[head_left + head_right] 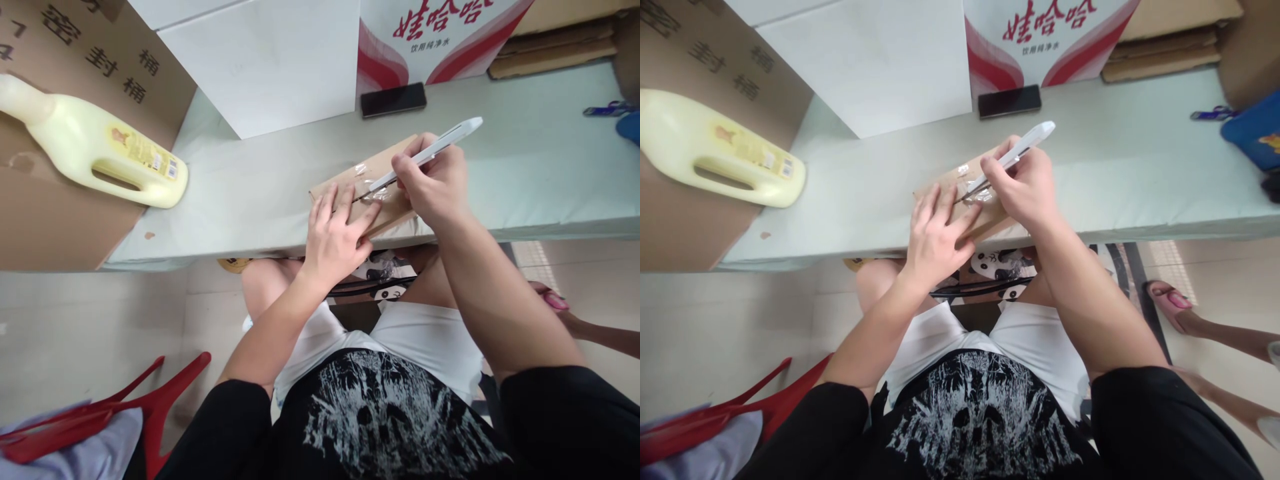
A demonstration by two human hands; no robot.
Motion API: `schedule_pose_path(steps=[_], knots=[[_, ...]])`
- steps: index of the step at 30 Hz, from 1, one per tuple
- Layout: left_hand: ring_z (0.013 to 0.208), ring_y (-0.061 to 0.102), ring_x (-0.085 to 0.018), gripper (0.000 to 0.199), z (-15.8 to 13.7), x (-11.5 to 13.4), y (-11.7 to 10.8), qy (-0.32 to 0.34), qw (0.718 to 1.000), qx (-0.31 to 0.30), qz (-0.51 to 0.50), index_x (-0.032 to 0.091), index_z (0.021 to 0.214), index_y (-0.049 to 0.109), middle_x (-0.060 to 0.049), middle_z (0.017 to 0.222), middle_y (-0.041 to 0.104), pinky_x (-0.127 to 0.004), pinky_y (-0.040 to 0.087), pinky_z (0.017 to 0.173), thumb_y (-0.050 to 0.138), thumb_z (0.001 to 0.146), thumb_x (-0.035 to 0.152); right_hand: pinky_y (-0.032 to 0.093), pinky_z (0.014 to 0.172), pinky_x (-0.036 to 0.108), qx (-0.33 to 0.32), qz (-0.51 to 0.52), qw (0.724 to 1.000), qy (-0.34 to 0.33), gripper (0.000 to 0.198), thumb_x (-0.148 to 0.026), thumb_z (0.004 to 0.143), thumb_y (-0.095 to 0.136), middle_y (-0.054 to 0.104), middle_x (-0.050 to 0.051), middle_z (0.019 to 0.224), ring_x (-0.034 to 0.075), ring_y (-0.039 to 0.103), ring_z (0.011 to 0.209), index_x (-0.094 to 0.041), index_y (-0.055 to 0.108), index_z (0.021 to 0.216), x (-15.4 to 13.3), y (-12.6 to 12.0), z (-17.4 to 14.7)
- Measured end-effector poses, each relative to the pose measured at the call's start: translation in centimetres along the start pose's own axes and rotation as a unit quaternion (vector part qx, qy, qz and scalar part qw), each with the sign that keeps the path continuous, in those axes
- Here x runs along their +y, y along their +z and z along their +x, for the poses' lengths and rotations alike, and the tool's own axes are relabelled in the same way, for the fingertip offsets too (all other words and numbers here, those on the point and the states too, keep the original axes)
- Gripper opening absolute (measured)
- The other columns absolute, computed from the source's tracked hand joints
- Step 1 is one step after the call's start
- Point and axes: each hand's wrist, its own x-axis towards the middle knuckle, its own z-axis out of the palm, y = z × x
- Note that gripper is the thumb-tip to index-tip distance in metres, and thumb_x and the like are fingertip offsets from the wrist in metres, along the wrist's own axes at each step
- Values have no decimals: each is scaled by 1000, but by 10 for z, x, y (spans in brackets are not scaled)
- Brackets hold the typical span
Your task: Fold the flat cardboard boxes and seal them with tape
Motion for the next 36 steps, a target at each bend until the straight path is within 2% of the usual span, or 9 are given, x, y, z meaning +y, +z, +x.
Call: schedule_pose_path(steps=[6, 13, 30, 36], knots=[[154, 33, -43, 58, 0, 0, 1, 0, 1000, -3, -3, 29, 146, 59, -11, 165, 43, -64, 29, 123, 67, 88, 26, 48, 57, 34, -3, -10, 1000, 0, 46, -66, 85, 69, 54, 1, 62, 17, 54, 62, -26, 52, 71, -3, 0, -1], [154, 33, -43, 60, -1, -1, 1, 5, 1000, 1, 5, 28, 147, 58, -13, 164, 43, -64, 29, 123, 68, 88, 27, 45, 59, 32, -8, -24, 1000, 0, 37, -48, 87, 73, 50, -2, 59, 14, 50, 58, -24, 52, 68, -11, 2, -4], [153, 35, -43, 59, -1, 0, 1, 3, 1000, 8, 7, 29, 145, 61, -14, 164, 44, -65, 31, 122, 69, 87, 24, 42, 56, 32, 13, -10, 1000, -4, 42, -55, 85, 71, 48, -2, 57, 14, 48, 57, -25, 48, 68, -8, 3, -3], [152, 37, -44, 58, -1, 0, 1, 8, 1000, 9, 20, 27, 145, 61, -15, 163, 45, -64, 32, 121, 68, 87, 25, 42, 59, 33, 9, -23, 1000, -2, 37, -47, 86, 71, 44, -2, 59, 15, 46, 59, -25, 47, 68, -10, 2, -3]])
